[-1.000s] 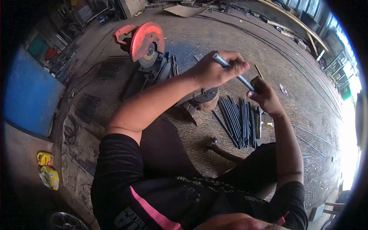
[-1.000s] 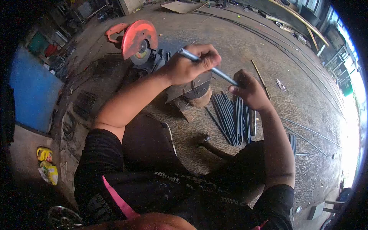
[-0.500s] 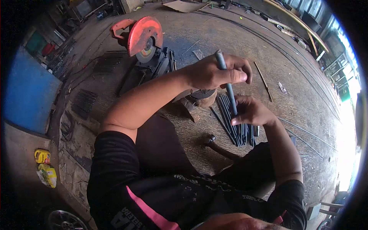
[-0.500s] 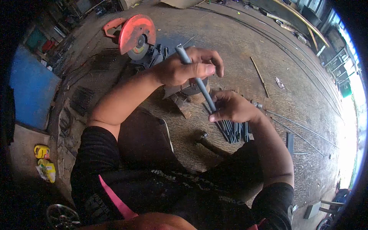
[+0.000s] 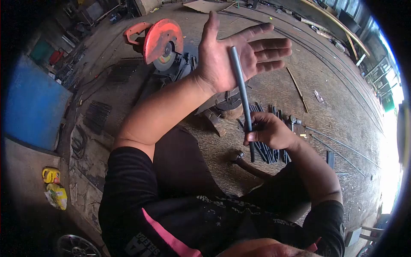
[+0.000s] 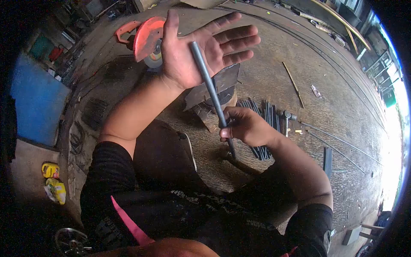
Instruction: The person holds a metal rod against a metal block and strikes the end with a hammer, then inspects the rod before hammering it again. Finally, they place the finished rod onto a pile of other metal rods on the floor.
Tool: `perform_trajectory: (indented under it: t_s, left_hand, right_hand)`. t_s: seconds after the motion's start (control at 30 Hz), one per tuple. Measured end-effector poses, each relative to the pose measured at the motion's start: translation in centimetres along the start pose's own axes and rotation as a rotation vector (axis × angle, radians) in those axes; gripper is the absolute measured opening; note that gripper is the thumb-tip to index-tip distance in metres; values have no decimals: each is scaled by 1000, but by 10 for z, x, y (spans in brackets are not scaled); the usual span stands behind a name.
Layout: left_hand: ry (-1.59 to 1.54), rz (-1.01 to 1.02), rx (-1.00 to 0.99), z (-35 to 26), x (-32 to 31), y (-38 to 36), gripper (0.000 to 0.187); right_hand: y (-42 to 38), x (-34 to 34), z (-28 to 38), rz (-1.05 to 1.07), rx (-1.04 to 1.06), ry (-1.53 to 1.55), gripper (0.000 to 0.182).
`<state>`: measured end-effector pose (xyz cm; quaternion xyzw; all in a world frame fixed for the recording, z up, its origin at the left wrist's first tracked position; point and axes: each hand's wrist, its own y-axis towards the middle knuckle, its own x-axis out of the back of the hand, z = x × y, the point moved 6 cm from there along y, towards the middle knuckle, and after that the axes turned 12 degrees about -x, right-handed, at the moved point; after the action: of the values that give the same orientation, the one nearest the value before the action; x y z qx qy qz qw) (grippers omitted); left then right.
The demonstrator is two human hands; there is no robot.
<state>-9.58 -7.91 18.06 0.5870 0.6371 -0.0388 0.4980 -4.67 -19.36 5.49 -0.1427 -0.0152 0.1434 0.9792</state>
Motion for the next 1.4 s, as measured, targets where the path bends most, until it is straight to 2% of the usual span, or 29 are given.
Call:
perform_trajectory:
  t_s: [0.13, 0.33, 0.4, 0.43, 0.5, 0.53, 0.6, 0.67, 0.7, 0.77, 0.83, 0.9, 0.93, 0.97, 1.03, 1.1, 1.33, 1.4]
  left_hand:
    - [36, 23, -4, -1, -3, -2, 100]
    - [50, 44, -45, -2, -4, -2, 98]
    - [112, 11, -54, -3, 0, -1, 93]
    - [111, 12, -54, -4, 5, 1, 93]
    - [243, -101, -108, -9, 30, 7, 91]
    - [248, -207, -128, -14, 42, 7, 87]
    - [477, -352, -220, -28, 83, 6, 83]
    - [508, -376, -222, -37, 119, 4, 83]
    - [545, -403, -229, -42, 119, 4, 83]
    - [512, -328, -191, -36, 115, 5, 83]
    - [483, -269, -158, -26, 96, 2, 84]
    - [273, -126, -24, -2, 69, 4, 87]
    - [293, -93, 6, 6, 57, 3, 91]
    - [293, -94, 9, 11, 49, 2, 91]
    - [247, 2, 71, 25, 29, 0, 94]
    - [252, 31, 79, 31, 16, -2, 98]
    - [206, 89, 98, 33, -6, -10, 102]
    - [142, 111, 106, 35, -14, -12, 102]
  right_hand:
    - [2, -2, -1, 17, 21, 8, 18]
    - [1, -4, 1, 4, -71, 76, 19]
    - [-1, -1, 6, -27, 64, 53, 26]
    - [-3, -1, 9, -28, 64, 53, 26]
    - [-12, 1, 23, 29, 110, 288, 32]
    - [-17, 4, 31, 42, 133, 255, 32]
    - [-21, 21, 36, 67, 181, 261, 35]
    - [-28, 34, 38, 42, 218, 280, 46]
    - [-29, 35, 38, 29, 223, 280, 46]
    - [-29, 37, 38, 42, 289, 609, 49]
    - [-28, 37, 36, -41, 343, 570, 54]
    - [-19, 43, 25, -213, 118, 277, 53]
    - [-17, 42, 28, -349, 37, 172, 47]
    - [-15, 41, 28, -349, 38, 175, 47]
    - [-12, 43, 26, -436, -84, -122, 45]
    - [-11, 34, 21, -439, -48, -67, 49]
    - [-10, 18, 21, -447, -118, -281, 46]
    - [-9, 15, 22, -467, -43, -227, 42]
